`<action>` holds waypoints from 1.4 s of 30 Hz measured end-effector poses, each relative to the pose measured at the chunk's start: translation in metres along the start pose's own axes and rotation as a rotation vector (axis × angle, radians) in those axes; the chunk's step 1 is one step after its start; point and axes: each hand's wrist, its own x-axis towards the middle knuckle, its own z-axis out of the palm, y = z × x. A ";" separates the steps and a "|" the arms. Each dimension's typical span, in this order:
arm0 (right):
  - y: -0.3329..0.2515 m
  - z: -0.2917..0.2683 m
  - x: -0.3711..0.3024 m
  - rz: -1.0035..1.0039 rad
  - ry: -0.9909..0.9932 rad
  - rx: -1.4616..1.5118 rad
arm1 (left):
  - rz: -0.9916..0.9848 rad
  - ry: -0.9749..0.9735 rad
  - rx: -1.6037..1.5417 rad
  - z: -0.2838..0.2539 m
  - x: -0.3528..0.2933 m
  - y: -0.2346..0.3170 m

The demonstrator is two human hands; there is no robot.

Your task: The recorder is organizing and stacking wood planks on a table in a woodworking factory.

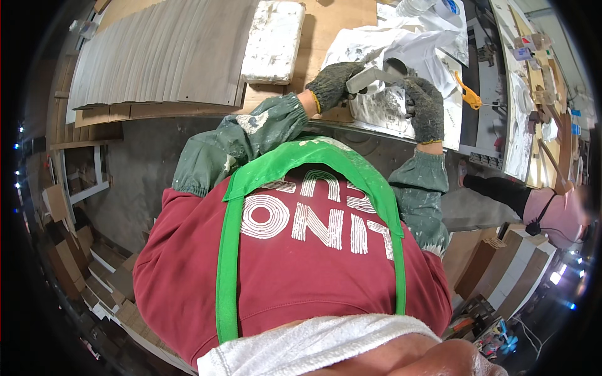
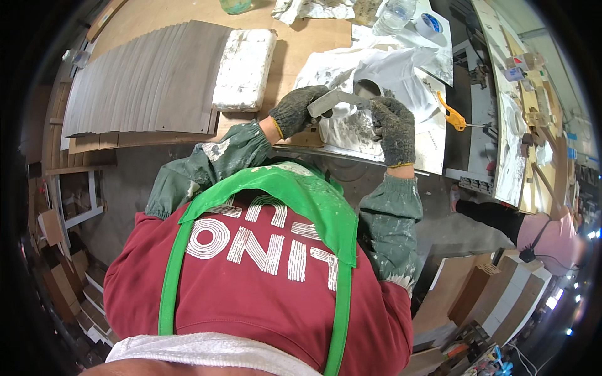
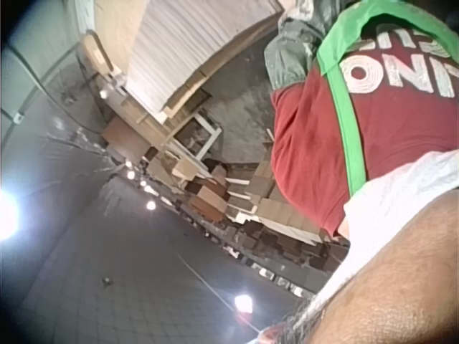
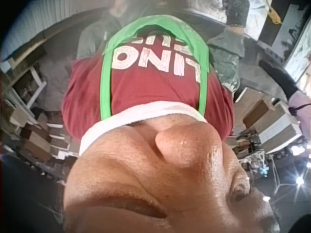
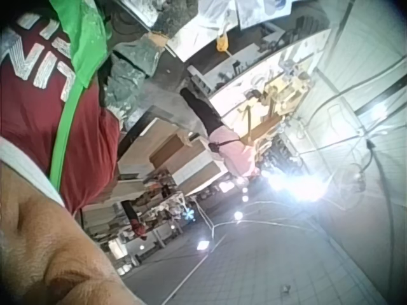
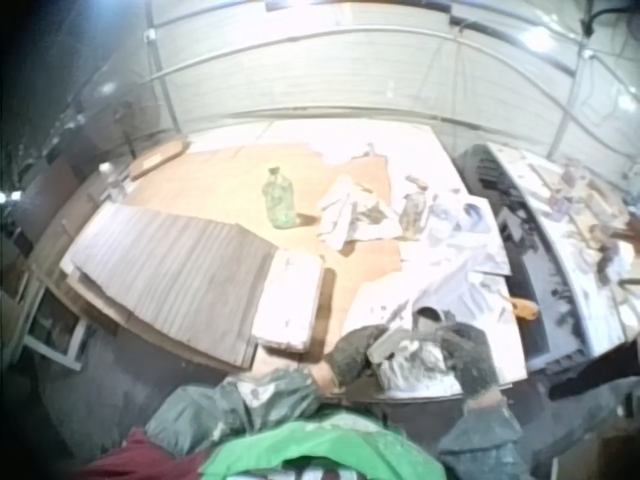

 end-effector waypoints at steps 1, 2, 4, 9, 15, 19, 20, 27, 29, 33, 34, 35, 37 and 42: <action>-0.001 0.002 -0.002 -0.001 0.002 0.001 | -0.057 -0.039 0.001 -0.001 0.000 0.002; -0.001 0.007 -0.005 -0.009 -0.066 -0.015 | -0.055 -0.041 0.001 0.001 0.001 -0.003; 0.000 0.016 -0.011 -0.028 -0.148 -0.176 | 0.176 0.094 0.272 0.006 0.002 -0.011; 0.000 -0.009 0.009 -0.019 0.007 0.011 | 0.023 -0.001 -0.068 0.006 -0.002 -0.010; 0.005 0.012 -0.009 0.047 -0.090 -0.020 | 0.014 0.015 -0.123 0.008 -0.002 -0.015; 0.009 -0.003 0.003 -0.008 -0.016 0.076 | -0.253 -0.065 -0.280 -0.002 0.001 0.004; 0.010 -0.005 0.003 0.018 0.043 0.113 | -0.315 -0.063 -0.471 -0.002 -0.001 0.005; 0.014 0.007 -0.005 0.099 -0.074 0.080 | 0.260 0.230 -0.082 0.011 -0.002 -0.014; 0.013 -0.002 -0.003 0.074 -0.045 0.121 | -0.405 -0.039 -0.687 0.001 -0.001 0.002; 0.015 0.007 -0.006 0.067 -0.134 0.065 | -0.283 -0.055 -0.437 0.004 -0.001 -0.005; 0.015 0.009 -0.008 0.063 -0.153 -0.045 | 0.018 0.080 -0.118 0.009 -0.002 -0.016; 0.014 0.008 -0.006 0.061 -0.154 -0.047 | 0.316 0.212 0.204 0.013 -0.002 -0.027; 0.017 -0.002 0.002 0.048 -0.044 0.096 | 0.042 0.053 -0.133 0.005 -0.002 -0.004; 0.017 -0.001 -0.002 0.130 -0.074 0.285 | -0.301 -0.075 -0.561 0.001 -0.007 0.009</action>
